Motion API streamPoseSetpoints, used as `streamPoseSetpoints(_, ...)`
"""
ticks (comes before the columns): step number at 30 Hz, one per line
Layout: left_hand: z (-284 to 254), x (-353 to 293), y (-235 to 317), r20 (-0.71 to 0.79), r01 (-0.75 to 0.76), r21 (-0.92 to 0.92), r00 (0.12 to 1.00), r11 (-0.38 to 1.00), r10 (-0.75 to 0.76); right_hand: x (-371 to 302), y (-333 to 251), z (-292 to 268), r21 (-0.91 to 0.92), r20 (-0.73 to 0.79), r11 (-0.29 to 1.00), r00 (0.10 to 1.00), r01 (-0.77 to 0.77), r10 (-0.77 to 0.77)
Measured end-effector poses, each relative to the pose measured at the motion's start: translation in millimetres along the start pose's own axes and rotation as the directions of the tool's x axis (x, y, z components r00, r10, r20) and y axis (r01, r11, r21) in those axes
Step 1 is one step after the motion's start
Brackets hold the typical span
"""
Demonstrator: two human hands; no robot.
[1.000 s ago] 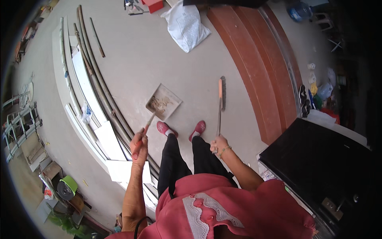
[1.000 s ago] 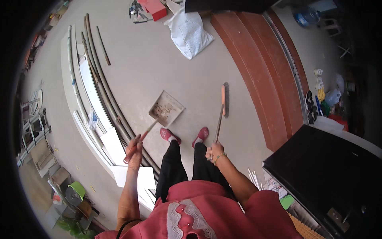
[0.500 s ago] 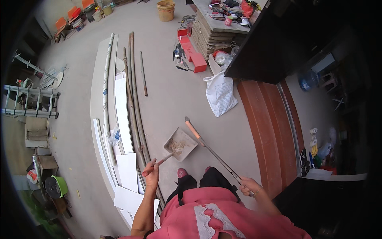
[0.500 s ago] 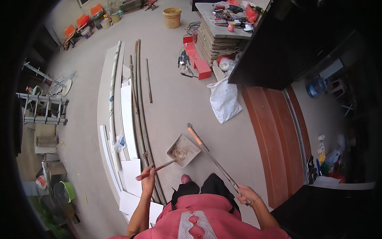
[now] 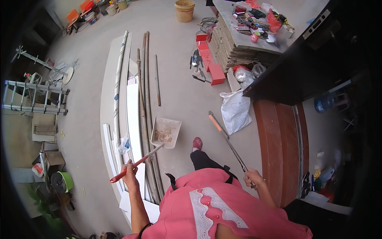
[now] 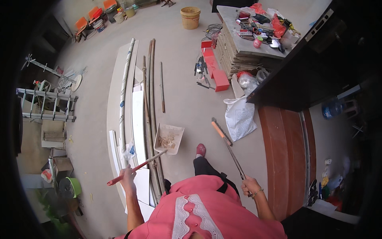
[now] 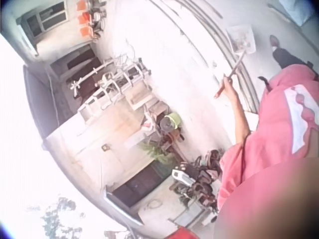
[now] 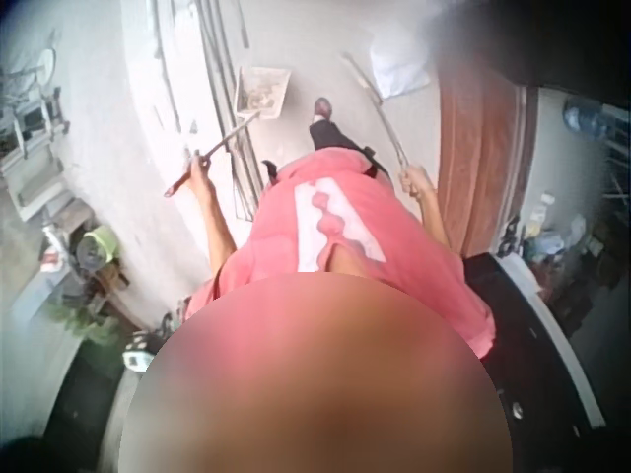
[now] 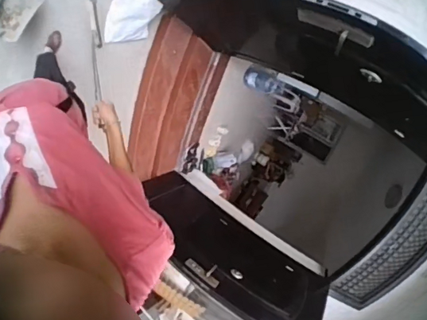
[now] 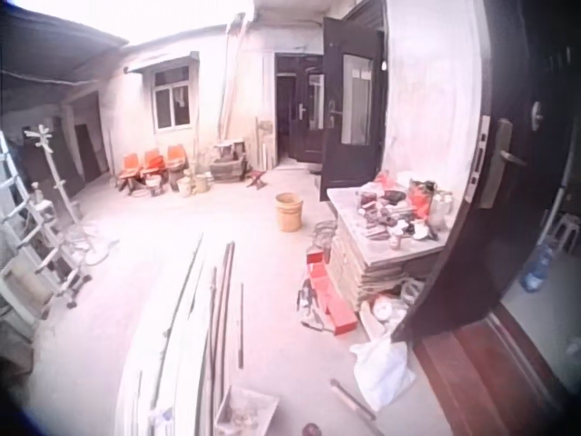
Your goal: The person ties a cardboard box with string while sitting on a stool, then stands up and moves the box aside. They pick up a broom and dustpan and sweep the floor, collecting debris into the dustpan. The person continues sweeping the floor and stairs, gathering dust and small debris.
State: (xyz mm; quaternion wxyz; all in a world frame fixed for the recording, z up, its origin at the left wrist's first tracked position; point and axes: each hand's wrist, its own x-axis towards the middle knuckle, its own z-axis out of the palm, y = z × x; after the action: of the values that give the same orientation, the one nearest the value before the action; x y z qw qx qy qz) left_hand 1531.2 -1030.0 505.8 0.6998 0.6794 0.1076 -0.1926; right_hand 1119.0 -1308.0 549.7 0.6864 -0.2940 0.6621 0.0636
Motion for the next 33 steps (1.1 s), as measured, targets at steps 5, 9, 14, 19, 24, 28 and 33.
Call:
streamPoseSetpoints(5,32,51,40,-0.160,0.040,-0.002,0.986,0.999,-0.040,39,-99,17,-0.025,0.084,0.999,0.995,-0.044,0.046)
streamPoseSetpoints(9,61,84,64,-0.209,0.025,-0.016,0.977,1.000,-0.028,67,-172,40,-0.081,0.066,0.995,0.996,-0.060,0.065)
streamPoseSetpoints(14,104,145,82,-0.269,0.006,-0.021,0.963,1.000,-0.011,104,-277,88,-0.133,0.106,0.991,0.994,-0.014,0.028)
streamPoseSetpoints(19,158,236,119,-0.264,0.034,0.043,0.964,0.998,-0.022,142,-377,141,-0.016,0.147,1.000,0.989,0.006,-0.004)
streamPoseSetpoints(24,219,338,151,-0.231,0.040,0.031,0.972,0.999,-0.032,154,-468,188,0.075,0.196,0.996,0.979,0.048,-0.062)
streamPoseSetpoints(28,263,407,183,-0.156,0.024,0.051,0.988,0.998,-0.016,157,-532,229,0.074,0.173,0.995,0.982,0.069,-0.081)
streamPoseSetpoints(33,324,473,223,-0.174,-0.022,0.014,0.984,1.000,0.024,174,-593,263,0.084,0.147,0.996,0.988,0.040,-0.052)
